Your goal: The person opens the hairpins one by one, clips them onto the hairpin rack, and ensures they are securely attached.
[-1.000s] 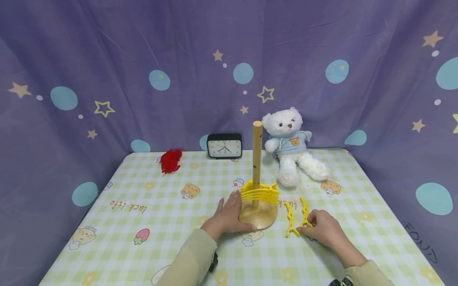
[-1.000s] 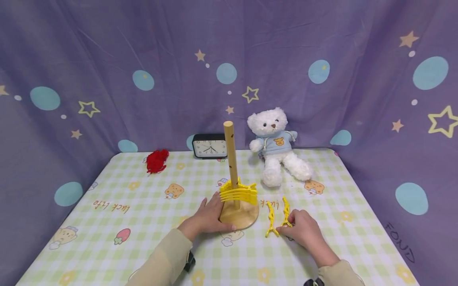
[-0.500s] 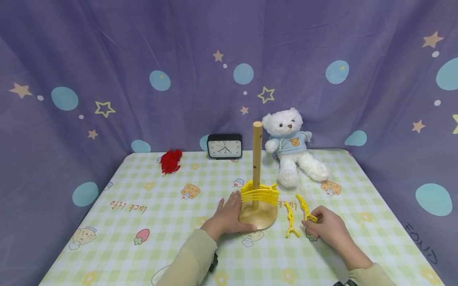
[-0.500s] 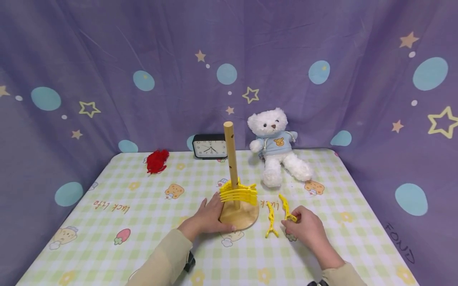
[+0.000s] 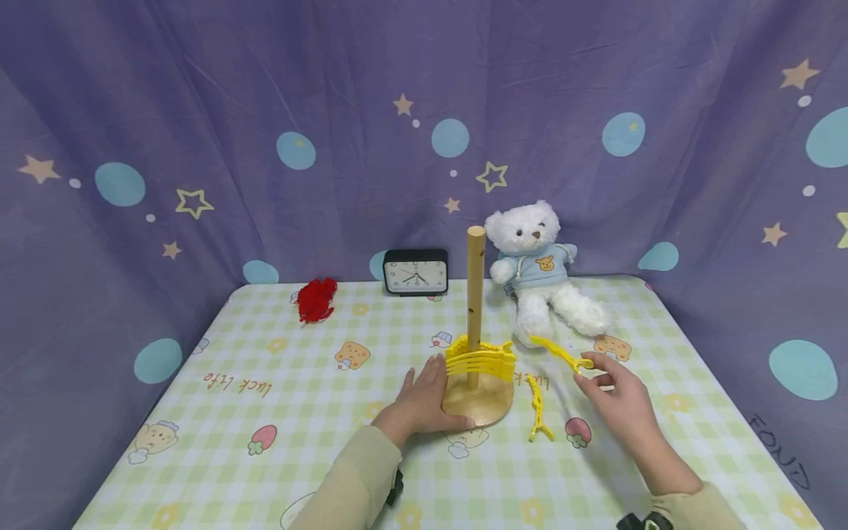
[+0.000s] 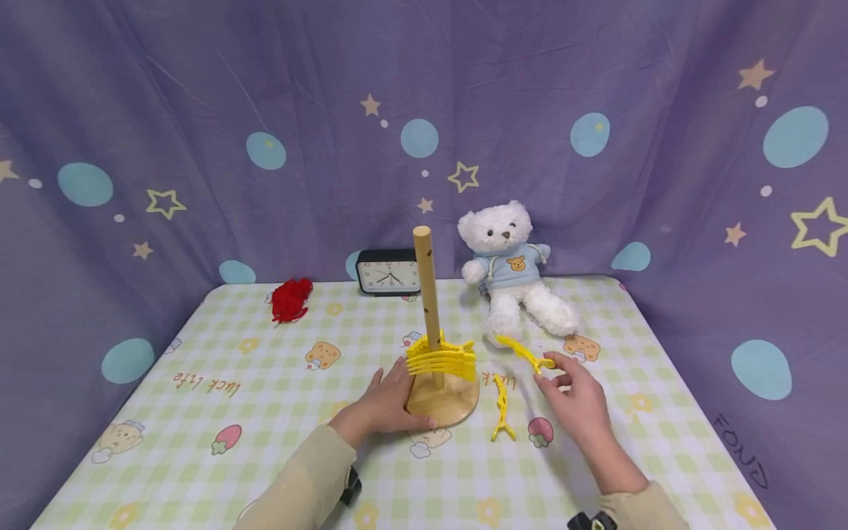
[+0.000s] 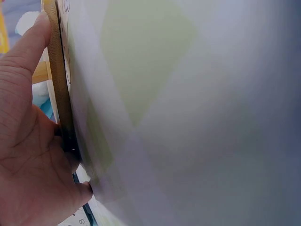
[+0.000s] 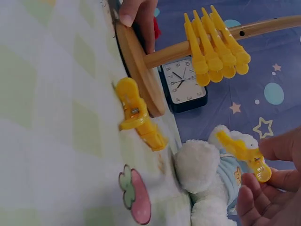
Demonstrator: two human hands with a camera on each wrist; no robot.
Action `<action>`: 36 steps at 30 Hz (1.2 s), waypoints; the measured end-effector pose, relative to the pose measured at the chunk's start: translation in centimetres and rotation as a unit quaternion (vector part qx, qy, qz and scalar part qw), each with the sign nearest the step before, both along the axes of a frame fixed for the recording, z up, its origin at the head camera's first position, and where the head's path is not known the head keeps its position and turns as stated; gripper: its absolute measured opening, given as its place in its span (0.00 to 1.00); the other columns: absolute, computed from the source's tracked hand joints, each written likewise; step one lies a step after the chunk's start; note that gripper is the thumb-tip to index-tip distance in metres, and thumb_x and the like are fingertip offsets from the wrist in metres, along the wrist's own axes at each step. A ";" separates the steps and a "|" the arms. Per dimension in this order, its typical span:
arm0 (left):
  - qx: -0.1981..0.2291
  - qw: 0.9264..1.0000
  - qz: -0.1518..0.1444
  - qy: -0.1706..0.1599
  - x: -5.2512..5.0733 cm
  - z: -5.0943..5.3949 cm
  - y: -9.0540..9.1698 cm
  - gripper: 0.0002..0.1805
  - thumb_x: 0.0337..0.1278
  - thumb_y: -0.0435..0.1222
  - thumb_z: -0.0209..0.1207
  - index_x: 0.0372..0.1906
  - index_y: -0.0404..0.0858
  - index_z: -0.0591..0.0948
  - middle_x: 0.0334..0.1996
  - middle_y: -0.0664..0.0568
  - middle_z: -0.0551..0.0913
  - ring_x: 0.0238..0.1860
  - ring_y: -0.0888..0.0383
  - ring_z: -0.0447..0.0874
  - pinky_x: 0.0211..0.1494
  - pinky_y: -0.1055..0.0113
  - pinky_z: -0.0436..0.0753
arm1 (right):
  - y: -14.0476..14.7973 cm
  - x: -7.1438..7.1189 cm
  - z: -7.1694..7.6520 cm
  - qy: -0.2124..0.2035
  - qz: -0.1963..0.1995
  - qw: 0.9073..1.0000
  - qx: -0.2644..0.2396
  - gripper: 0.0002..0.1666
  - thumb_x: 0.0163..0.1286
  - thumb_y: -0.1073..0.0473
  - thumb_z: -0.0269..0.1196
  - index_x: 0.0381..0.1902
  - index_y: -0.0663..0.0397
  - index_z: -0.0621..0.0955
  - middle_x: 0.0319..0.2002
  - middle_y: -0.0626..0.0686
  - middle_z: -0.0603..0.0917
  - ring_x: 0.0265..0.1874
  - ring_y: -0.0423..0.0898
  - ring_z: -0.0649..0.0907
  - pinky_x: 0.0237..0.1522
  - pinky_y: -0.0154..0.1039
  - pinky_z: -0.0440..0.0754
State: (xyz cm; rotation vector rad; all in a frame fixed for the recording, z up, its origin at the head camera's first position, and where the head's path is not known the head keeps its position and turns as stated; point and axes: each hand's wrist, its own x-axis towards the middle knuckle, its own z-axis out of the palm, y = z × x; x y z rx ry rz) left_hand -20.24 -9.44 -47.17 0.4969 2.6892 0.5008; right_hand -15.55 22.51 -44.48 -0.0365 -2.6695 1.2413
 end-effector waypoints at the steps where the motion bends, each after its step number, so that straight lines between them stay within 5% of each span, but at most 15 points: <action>1: 0.001 1.000 0.000 0.000 0.0 0.0 0.0 0.66 0.46 0.70 0.60 0.78 0.36 0.42 0.78 0.47 0.38 0.78 0.53 0.34 0.76 0.49 0.36 | -0.1 0.0 0.1 0.013 0.003 1.000 0.001 0.27 0.71 0.51 0.61 0.63 0.56 0.75 0.53 0.61 0.80 0.40 0.51 0.82 0.31 0.35 0.80; 5: 0.001 1.000 -0.001 0.002 0.0 0.0 0.0 0.66 0.46 0.70 0.60 0.78 0.36 0.42 0.78 0.47 0.38 0.78 0.52 0.34 0.76 0.49 0.36 | -0.5 0.0 0.7 0.057 0.018 0.998 -0.006 0.25 0.75 0.56 0.57 0.67 0.54 0.73 0.53 0.59 0.80 0.35 0.44 0.82 0.28 0.35 0.79; 11: 0.001 1.000 -0.002 0.004 0.0 -0.1 0.0 0.66 0.46 0.70 0.60 0.78 0.36 0.42 0.78 0.46 0.39 0.78 0.52 0.35 0.76 0.49 0.37 | -1.4 -0.3 1.5 0.112 0.026 0.993 -0.017 0.22 0.76 0.62 0.54 0.66 0.54 0.73 0.30 0.55 0.79 0.18 0.38 0.76 0.20 0.34 0.74; 16: -0.002 1.000 -0.004 0.006 0.0 0.0 0.0 0.66 0.46 0.70 0.60 0.78 0.35 0.43 0.78 0.46 0.39 0.78 0.52 0.35 0.76 0.48 0.37 | -2.4 -0.7 1.9 0.152 0.003 0.988 -0.039 0.19 0.75 0.64 0.55 0.62 0.54 0.78 0.25 0.52 0.76 0.15 0.39 0.71 0.17 0.33 0.71; 25: -0.008 1.000 -0.006 0.005 -0.1 -0.1 0.0 0.66 0.46 0.70 0.59 0.78 0.36 0.42 0.78 0.47 0.38 0.78 0.52 0.34 0.76 0.49 0.37 | -5.0 -1.8 2.4 0.169 -0.010 0.982 -0.079 0.16 0.72 0.65 0.58 0.55 0.53 0.83 0.16 0.49 0.67 0.10 0.39 0.63 0.13 0.33 0.65; 36: 0.000 1.000 -0.002 0.002 -0.5 -1.1 -0.1 0.67 0.45 0.71 0.59 0.78 0.37 0.40 0.78 0.49 0.35 0.77 0.54 0.31 0.76 0.49 0.33 | -8.4 -2.9 2.1 0.172 0.034 0.982 -0.074 0.14 0.70 0.64 0.61 0.52 0.51 0.85 0.14 0.46 0.69 0.10 0.38 0.63 0.12 0.34 0.65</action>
